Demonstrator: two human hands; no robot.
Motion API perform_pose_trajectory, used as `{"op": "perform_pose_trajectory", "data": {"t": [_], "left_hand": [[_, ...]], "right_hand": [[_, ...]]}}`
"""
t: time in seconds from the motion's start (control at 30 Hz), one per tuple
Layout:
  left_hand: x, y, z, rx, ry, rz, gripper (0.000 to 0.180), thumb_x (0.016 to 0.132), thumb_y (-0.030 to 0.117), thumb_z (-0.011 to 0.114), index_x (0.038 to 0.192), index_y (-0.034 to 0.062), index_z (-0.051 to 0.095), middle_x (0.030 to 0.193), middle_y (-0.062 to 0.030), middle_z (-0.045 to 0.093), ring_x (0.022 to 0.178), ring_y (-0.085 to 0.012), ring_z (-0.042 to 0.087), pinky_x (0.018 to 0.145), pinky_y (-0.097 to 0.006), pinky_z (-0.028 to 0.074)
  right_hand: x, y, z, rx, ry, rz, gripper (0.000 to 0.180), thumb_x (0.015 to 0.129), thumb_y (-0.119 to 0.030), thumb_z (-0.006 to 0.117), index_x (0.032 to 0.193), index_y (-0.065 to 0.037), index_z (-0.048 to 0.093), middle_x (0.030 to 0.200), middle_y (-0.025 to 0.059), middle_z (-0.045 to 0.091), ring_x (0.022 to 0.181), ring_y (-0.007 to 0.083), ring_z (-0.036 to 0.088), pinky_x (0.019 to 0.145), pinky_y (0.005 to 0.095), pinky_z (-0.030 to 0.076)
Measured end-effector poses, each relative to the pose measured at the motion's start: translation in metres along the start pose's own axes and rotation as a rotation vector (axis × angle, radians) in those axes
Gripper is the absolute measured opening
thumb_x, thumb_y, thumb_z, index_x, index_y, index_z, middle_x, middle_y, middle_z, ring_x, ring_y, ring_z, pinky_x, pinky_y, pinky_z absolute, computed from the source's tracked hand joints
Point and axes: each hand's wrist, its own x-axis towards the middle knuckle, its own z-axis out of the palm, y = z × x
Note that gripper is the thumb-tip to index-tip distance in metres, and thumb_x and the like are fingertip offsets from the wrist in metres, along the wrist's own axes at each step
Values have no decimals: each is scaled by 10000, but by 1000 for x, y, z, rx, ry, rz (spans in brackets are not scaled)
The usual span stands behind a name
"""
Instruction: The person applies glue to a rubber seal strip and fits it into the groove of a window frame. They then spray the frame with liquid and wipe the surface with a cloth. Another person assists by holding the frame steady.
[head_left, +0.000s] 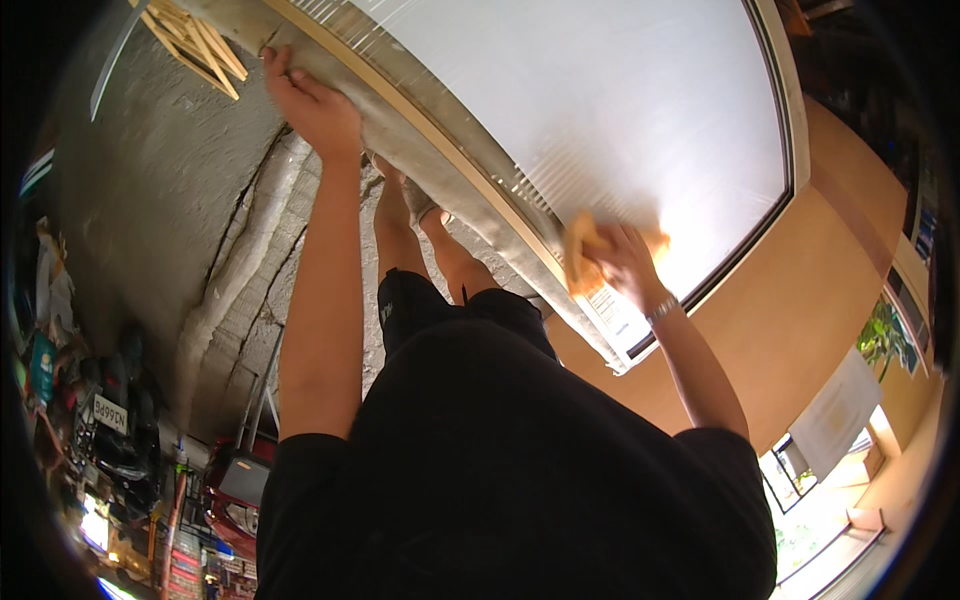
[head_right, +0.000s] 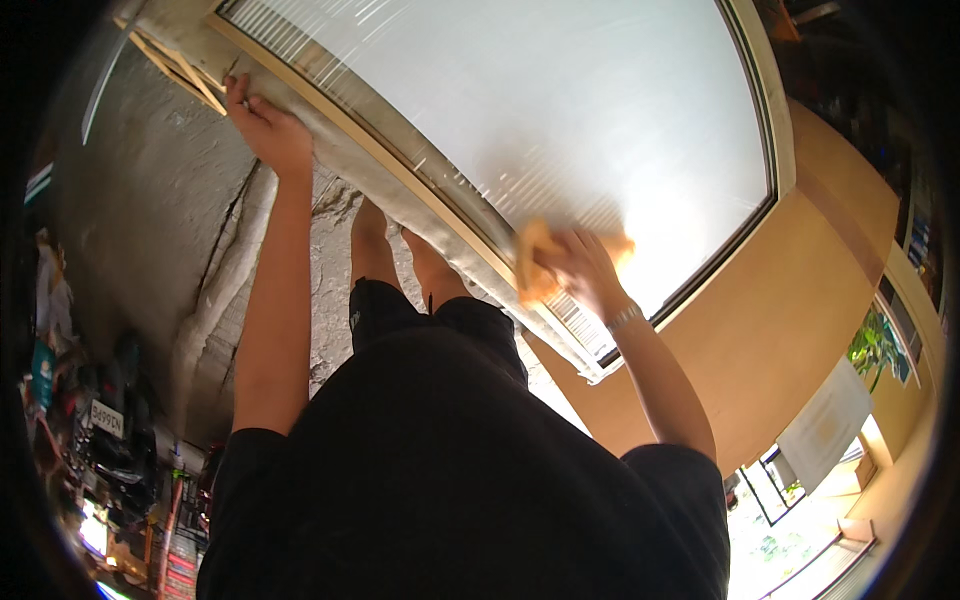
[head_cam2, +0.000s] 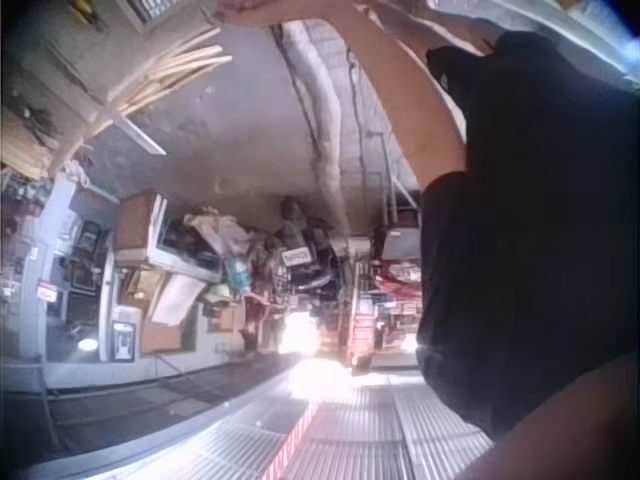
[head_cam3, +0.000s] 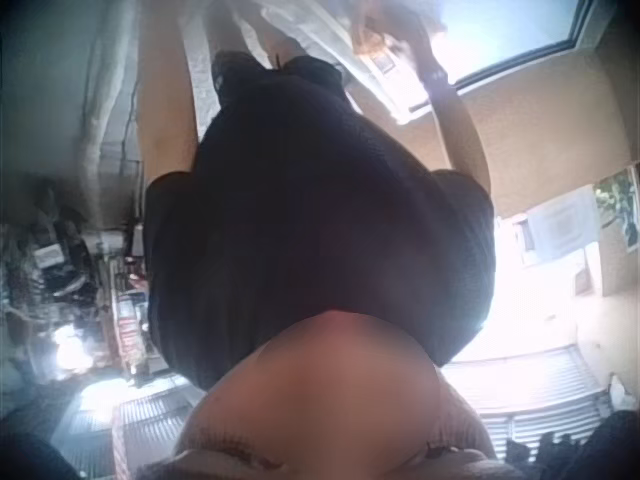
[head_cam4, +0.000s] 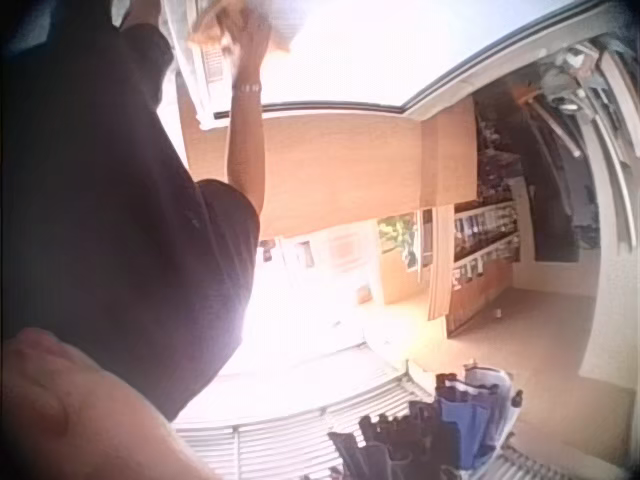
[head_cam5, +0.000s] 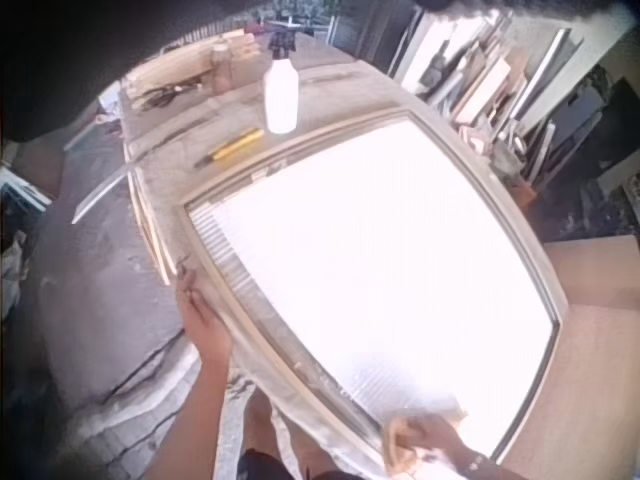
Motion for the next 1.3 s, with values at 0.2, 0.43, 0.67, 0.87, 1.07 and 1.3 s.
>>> {"op": "perform_pose_trajectory", "data": {"t": [0.2, 0.43, 0.67, 0.87, 1.07, 1.3], "left_hand": [[0, -10, -1, 42, -63, 76, 331, 1029, 79, 356, 1314, -43, 471, 1443, -244, 458, 1383, -382, 408, 1137, -453, 326], [-6, -4, -4, 7, -38, -2, 334, 1033, 89, 346, 1314, -46, 468, 1474, -245, 419, 1398, -368, 391, 1152, -434, 322], [-4, 0, -5, 22, -128, 6, 383, 1040, 85, 345, 1385, -66, 415, 1492, -252, 394, 1414, -374, 376, 1170, -442, 315], [16, 0, -29, 134, -402, 54, 510, 1073, 199, 407, 1490, -77, 301, 1562, -271, 293, 1455, -389, 316, 1180, -453, 316], [23, -15, -46, 142, -604, 97, 599, 1089, 325, 361, 1497, -103, 262, 1599, -301, 179, 1504, -404, 177, 1212, -490, 217], [56, -32, -62, 475, -814, 514, 647, 1061, 356, 432, 1467, -124, 281, 1535, -377, 242, 1431, -504, 272, 1170, -569, 235]], "right_hand": [[126, -34, -32, 29, 217, -92, 469, 758, -48, 751, 1188, -233, 728, 1135, 72, 637, 1034, 268, 584, 876, 396, 500], [-72, -14, -1, 56, 2, 235, 529, 650, 7, 769, 1112, -250, 743, 1150, 79, 605, 1088, 301, 574, 982, 464, 454], [102, -47, -25, 84, 237, 145, 545, 747, 2, 711, 1247, -212, 676, 1102, 84, 595, 1128, 305, 558, 983, 445, 469], [47, -81, -66, 466, 596, 818, 357, 896, -53, 586, 1240, -121, 652, 1129, 178, 602, 1047, 335, 593, 900, 441, 527], [-142, -92, 32, 286, 568, 1706, 341, 974, -277, 591, 875, 42, 660, 837, 202, 577, 866, 334, 617, 759, 485, 525], [34, -143, 25, 300, 616, 1579, 256, 821, 78, 537, 1064, 55, 612, 1181, 237, 541, 1092, 374, 539, 798, 445, 557]]}}
